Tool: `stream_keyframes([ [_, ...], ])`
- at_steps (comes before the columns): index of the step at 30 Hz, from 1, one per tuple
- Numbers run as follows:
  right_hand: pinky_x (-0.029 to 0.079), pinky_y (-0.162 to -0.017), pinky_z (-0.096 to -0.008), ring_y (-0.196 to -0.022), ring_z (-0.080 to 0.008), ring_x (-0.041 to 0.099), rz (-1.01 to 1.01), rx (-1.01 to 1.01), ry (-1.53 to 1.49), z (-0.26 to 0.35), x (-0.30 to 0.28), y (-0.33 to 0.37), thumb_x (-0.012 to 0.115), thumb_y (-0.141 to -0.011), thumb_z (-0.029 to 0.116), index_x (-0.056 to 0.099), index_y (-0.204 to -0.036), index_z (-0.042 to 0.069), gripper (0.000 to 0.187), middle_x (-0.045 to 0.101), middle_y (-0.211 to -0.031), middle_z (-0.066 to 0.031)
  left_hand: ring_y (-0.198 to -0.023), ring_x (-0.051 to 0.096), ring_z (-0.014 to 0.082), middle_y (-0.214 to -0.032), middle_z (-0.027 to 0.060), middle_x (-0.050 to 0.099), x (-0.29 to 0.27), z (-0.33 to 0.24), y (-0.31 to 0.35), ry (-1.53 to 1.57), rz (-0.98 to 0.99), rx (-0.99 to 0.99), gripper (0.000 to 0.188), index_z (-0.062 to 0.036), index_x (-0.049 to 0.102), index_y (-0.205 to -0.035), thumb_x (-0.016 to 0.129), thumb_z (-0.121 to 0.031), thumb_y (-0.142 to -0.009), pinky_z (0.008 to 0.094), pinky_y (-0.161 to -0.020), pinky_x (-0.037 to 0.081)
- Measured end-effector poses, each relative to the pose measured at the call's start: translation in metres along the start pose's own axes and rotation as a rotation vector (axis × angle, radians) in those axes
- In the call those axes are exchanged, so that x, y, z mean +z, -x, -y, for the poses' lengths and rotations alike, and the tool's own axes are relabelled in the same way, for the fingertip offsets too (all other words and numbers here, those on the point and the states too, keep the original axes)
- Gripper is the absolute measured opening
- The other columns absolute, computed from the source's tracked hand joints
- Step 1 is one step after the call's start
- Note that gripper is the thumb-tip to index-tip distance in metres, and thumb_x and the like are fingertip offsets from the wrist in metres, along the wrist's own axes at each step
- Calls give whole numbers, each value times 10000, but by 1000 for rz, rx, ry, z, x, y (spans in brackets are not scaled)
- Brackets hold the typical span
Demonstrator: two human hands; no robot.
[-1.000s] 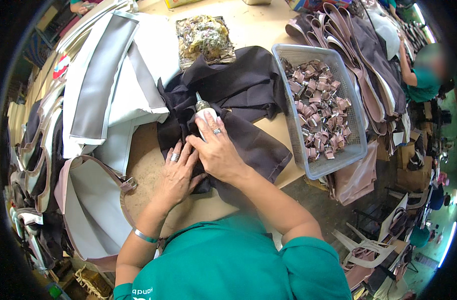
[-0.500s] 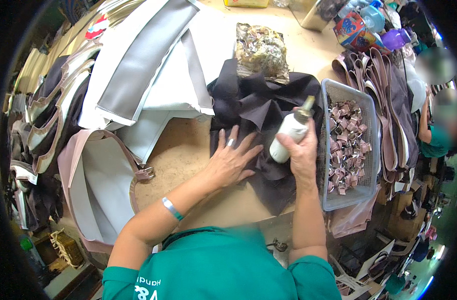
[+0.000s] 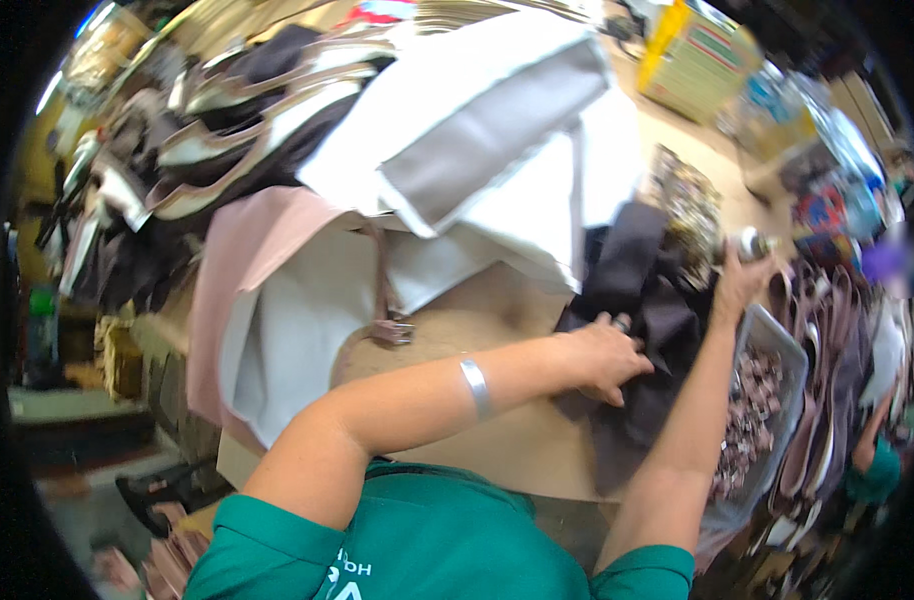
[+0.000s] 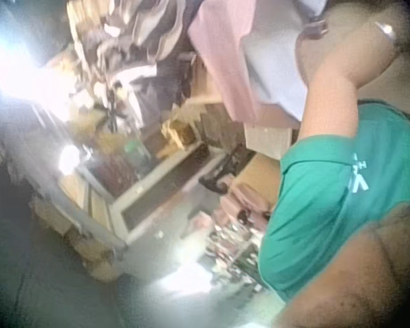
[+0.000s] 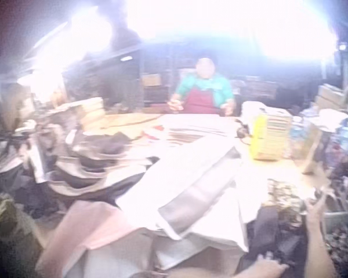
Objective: The person attaches metal hardware to the top edge of a pink handbag using a hammer, then inserts a dark fabric lining into the bag. They repeat the process on another pink handbag, securing the hardware and inserting the lining.
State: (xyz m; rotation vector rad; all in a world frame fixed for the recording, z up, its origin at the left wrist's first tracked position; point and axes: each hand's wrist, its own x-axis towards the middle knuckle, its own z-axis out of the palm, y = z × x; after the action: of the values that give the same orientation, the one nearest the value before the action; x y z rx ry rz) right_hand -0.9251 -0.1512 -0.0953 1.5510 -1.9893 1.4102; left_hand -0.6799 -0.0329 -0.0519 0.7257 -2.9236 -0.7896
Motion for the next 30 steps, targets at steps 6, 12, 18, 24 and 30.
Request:
stream_keyframes([
  [6, 368, -875, -347, -1013, -265, 496, 233, -9, 155, -41, 21, 8, 700, -709, 331, 374, -1212, -2, 685, 499, -1105, -159, -806, 602, 268, -818, 133, 634, -99, -7, 116, -166, -304, -108, 158, -54, 656, -761, 549, -152, -698, 389, -632, 466],
  [12, 360, -900, -296, -1057, -183, 455, 46, 274, -713, 14, -24, 5, 540, -836, 106, 401, -1214, -21, 422, 415, -1222, -132, -863, 561, 294, -1025, 193, 483, -105, -4, 300, -584, -349, -784, 498, -17, 449, -1146, 591, -91, -674, 376, -741, 447],
  [18, 369, -917, -325, -1033, -208, 494, 452, -125, -660, 237, -53, 99, 485, -829, 16, 555, -1005, -12, 191, 540, -1088, -139, -820, 572, 347, -1112, 191, 467, -52, -18, 359, 14, -303, -1006, 549, -64, 412, -1212, 583, -102, -692, 414, -731, 462],
  [24, 432, -819, -355, -936, -286, 554, 799, -731, -861, 398, -37, 178, 583, -687, -36, 565, -902, 5, 219, 574, -1025, -138, -814, 579, 300, -992, 151, 573, -43, 8, 413, 263, -857, -761, 315, -47, 533, -1064, 575, -149, -769, 346, -725, 459],
  [30, 323, -932, -440, -1024, -282, 484, 1285, -1219, -729, 462, -63, 220, 672, -616, 226, 539, -1019, 90, 445, 523, -1110, -103, -953, 518, 328, -1009, 168, 550, -12, 110, 555, -243, -777, -1652, 255, 1, 574, -954, 537, -109, -727, 391, -829, 418],
])
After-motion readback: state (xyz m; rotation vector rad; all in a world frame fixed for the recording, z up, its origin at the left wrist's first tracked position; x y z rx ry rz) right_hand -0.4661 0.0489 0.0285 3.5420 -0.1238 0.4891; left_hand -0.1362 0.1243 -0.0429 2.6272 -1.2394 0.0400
